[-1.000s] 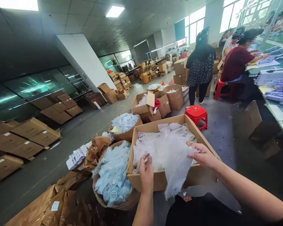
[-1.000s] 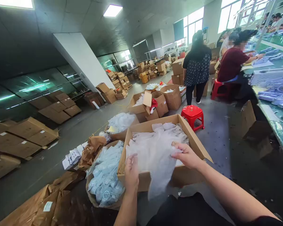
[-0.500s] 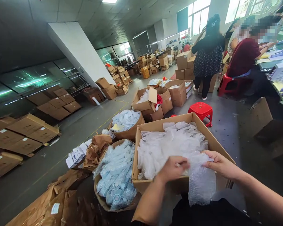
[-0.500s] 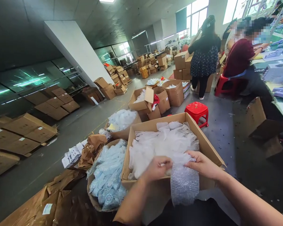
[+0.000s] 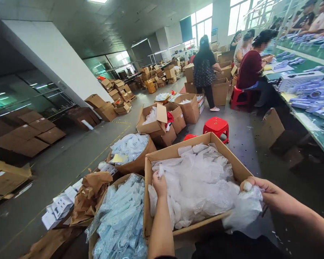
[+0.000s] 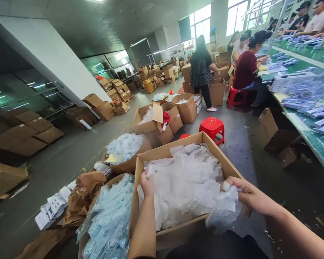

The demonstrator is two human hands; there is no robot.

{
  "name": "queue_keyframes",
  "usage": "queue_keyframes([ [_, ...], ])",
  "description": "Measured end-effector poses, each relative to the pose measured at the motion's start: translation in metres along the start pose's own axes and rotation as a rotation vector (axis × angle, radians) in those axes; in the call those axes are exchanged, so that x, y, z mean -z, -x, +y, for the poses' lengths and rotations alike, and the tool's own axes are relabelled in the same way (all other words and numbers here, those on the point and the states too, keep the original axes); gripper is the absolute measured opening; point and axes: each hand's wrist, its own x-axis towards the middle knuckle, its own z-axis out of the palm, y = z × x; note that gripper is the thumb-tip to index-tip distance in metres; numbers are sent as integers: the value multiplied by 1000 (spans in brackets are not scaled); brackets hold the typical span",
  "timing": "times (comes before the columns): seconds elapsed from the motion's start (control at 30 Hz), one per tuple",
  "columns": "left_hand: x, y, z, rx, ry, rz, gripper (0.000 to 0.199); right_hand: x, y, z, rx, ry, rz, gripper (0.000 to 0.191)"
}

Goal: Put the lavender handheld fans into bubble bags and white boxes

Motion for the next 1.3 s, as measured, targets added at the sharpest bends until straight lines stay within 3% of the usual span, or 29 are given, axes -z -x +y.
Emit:
queue_keyframes([
  [0.1, -2, 19, 16, -62, 272, -132, 35, 2, 0, -2, 24, -71, -31, 37],
  [0.2, -2, 56, 45, -136, 561, -342, 43, -11, -6, -18, 225, 139, -121, 27],
  [0.3, -1, 105, 77, -248, 531, -592, 36, -28, -9, -40, 478, 476, -187, 15],
  [0.37, 1, 137, 93, -400, 377, -674, 25, -36, -6, -47, 597, 650, -186, 7],
  [0.5, 5, 178, 103, -679, 200, -489, 7, -35, 9, -41, 650, 735, -17, 11],
  [0.57, 6, 187, 101, -671, 259, -387, 3, -27, 17, -36, 550, 636, 5, 9],
  [0.6, 6, 189, 99, -636, 311, -370, 3, -22, 21, -36, 479, 570, -52, 12],
  [0.67, 6, 191, 98, -555, 427, -422, 6, -11, 27, -37, 355, 428, -237, 19],
  [0.73, 5, 193, 99, -543, 487, -564, 11, -1, 32, -40, 293, 285, -379, 23],
  [0.8, 4, 196, 104, -640, 442, -710, 17, 1, 33, -41, 285, 183, -438, 24],
  [0.87, 0, 199, 108, -789, 365, -735, 19, -4, 31, -40, 293, 156, -441, 23],
  [0.97, -10, 200, 112, -858, 329, -607, 21, -19, 23, -32, 297, 167, -284, 24],
  [1.07, -26, 196, 106, -614, 410, -547, 29, -27, 15, -22, 304, 98, -43, 26],
  [1.13, -38, 195, 96, -415, 484, -691, 41, -25, 9, -16, 303, 13, 69, 26],
  [1.17, -43, 194, 90, -346, 493, -830, 47, -21, 7, -14, 298, -44, 126, 26],
  [1.23, -51, 188, 75, -303, 435, -1201, 49, -12, 3, -11, 267, -178, 235, 26],
  [1.3, -58, 169, 64, -337, 332, -1609, 34, -2, 2, -8, 226, -297, 305, 27],
])
